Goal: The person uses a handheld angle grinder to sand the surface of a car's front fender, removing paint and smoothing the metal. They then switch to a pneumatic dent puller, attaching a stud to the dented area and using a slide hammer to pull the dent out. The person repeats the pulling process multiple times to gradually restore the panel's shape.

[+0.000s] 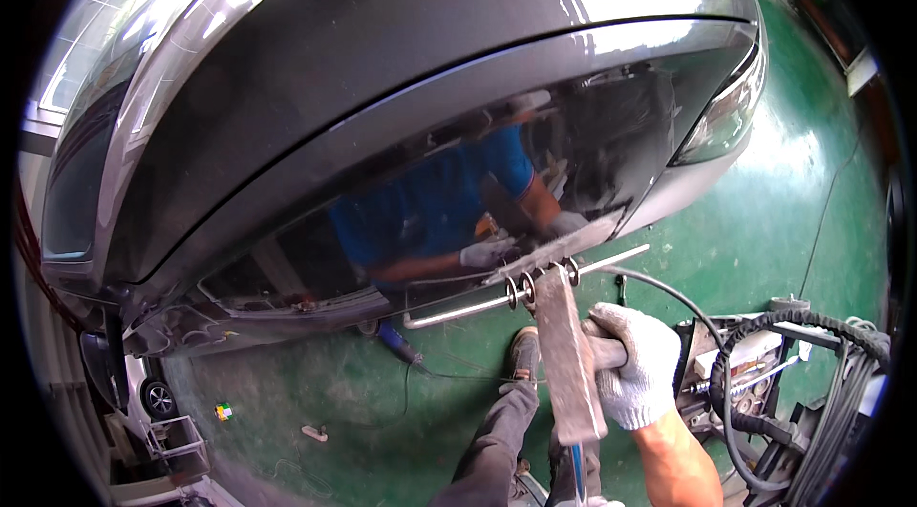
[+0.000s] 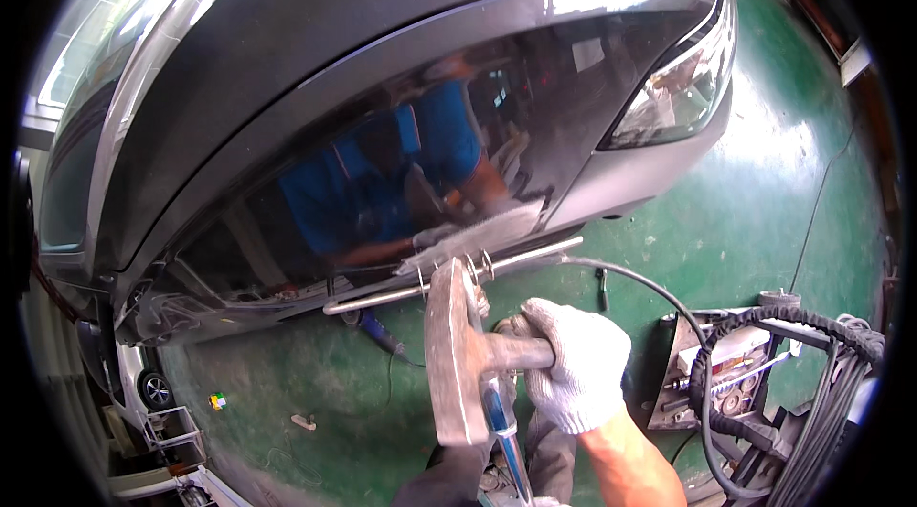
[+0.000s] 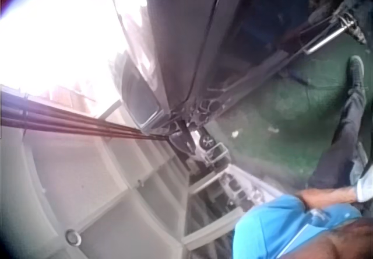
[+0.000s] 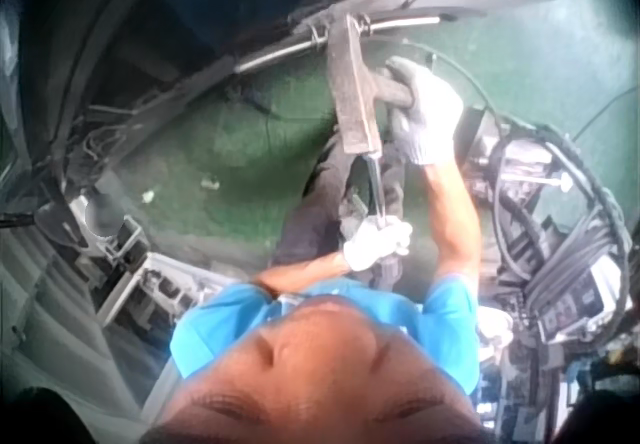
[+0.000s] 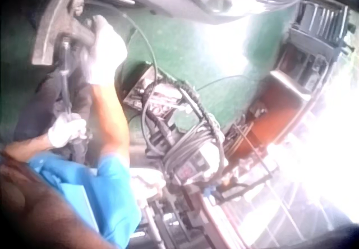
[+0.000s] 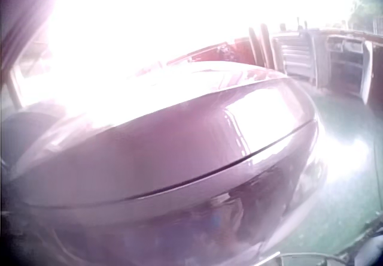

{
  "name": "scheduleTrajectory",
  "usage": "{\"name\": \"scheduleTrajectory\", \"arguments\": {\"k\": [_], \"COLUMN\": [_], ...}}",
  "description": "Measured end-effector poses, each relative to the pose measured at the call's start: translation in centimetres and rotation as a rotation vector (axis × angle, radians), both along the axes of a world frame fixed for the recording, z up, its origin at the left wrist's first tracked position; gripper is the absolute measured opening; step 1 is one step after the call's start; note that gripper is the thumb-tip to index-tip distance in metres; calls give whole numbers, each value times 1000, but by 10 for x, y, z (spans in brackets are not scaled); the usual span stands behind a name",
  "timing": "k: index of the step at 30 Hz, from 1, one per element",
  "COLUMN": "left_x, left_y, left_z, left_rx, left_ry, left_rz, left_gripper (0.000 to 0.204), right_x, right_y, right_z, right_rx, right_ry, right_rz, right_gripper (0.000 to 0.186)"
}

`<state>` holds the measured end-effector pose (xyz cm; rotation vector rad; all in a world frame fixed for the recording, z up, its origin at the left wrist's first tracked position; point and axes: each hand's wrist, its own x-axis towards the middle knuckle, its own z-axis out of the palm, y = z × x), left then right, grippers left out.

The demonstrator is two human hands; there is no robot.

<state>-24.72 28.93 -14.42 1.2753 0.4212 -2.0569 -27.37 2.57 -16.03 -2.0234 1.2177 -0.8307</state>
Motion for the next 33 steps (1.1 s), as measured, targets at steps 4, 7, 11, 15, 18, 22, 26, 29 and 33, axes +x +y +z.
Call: {"name": "scheduleTrajectory", "arguments": {"k": [4, 7, 11, 15, 18, 22, 26, 29, 33], "left_x": [3, 5, -3, 7, 2, 4, 9, 12, 20], "left_y": [-5, -6, -5, -8, -11, -14, -16, -16, -14], "left_z": [3, 9, 9, 6, 10, 15, 17, 15, 13], "left_rx": [11, 4, -14, 28, 39, 53, 41, 48, -54], "left_ry": [32, 9, -12, 2, 23, 3, 75, 128, 180], "left_rz": [25, -10, 60, -129, 35, 41, 49, 76, 100], "left_gripper": [12, 12, 11, 9, 11, 11, 11, 11, 11], "right_x": [4, -4, 0, -7, -6, -30, -61, -87, -125], "right_y": [-7, -3, -11, -13, -13, 15, 85, 132, 199], "right_z": [-2, 8, 12, 14, 3, -5, -54, -92, -145], "right_rx": [21, -8, 59, 56, 43, 99, 477, 795, 1003], "right_ry": [29, 8, 138, 123, 56, -151, -154, 137, 401], "right_rz": [-33, -12, 53, 56, 69, -26, -358, -551, -531], "right_gripper": [31, 31, 28, 22, 15, 28, 21, 21, 29]}}
